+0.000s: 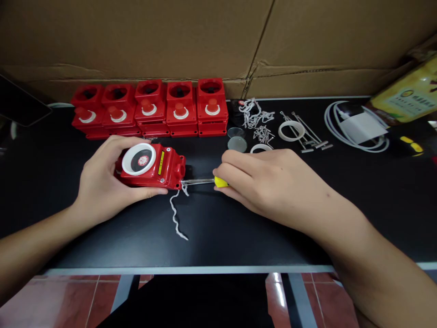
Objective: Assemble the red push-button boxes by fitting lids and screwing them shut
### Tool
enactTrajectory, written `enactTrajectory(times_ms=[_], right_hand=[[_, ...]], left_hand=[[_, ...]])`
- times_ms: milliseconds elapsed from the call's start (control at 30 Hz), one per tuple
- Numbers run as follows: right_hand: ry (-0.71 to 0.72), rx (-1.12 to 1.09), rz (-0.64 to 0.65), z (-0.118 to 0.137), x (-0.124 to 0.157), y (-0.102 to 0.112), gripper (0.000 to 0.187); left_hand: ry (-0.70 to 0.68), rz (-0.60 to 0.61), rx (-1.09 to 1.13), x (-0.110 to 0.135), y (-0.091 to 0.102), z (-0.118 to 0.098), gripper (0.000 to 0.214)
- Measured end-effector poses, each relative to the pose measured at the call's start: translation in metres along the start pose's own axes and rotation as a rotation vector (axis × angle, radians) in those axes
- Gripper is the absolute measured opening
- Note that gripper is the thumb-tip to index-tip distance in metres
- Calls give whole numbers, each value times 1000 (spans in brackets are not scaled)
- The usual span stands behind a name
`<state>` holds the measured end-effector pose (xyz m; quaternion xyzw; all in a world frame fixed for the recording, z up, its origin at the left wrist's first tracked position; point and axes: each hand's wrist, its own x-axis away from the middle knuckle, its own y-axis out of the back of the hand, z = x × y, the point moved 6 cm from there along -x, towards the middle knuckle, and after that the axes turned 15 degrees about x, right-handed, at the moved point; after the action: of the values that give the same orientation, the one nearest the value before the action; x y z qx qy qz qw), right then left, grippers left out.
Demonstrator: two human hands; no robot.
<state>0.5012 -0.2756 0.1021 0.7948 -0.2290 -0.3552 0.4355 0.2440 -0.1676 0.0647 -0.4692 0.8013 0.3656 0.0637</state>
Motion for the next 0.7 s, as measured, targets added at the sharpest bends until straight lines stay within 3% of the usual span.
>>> enactTrajectory(times_ms=[400,700], right_hand=[[16,1,47,1,1,-5,36],[-45,-74,52,-3,4,-8,18]], left_hand=[[5,-4,-20,0,1,2,76],[-14,17,-19,1,-2,-1,73]])
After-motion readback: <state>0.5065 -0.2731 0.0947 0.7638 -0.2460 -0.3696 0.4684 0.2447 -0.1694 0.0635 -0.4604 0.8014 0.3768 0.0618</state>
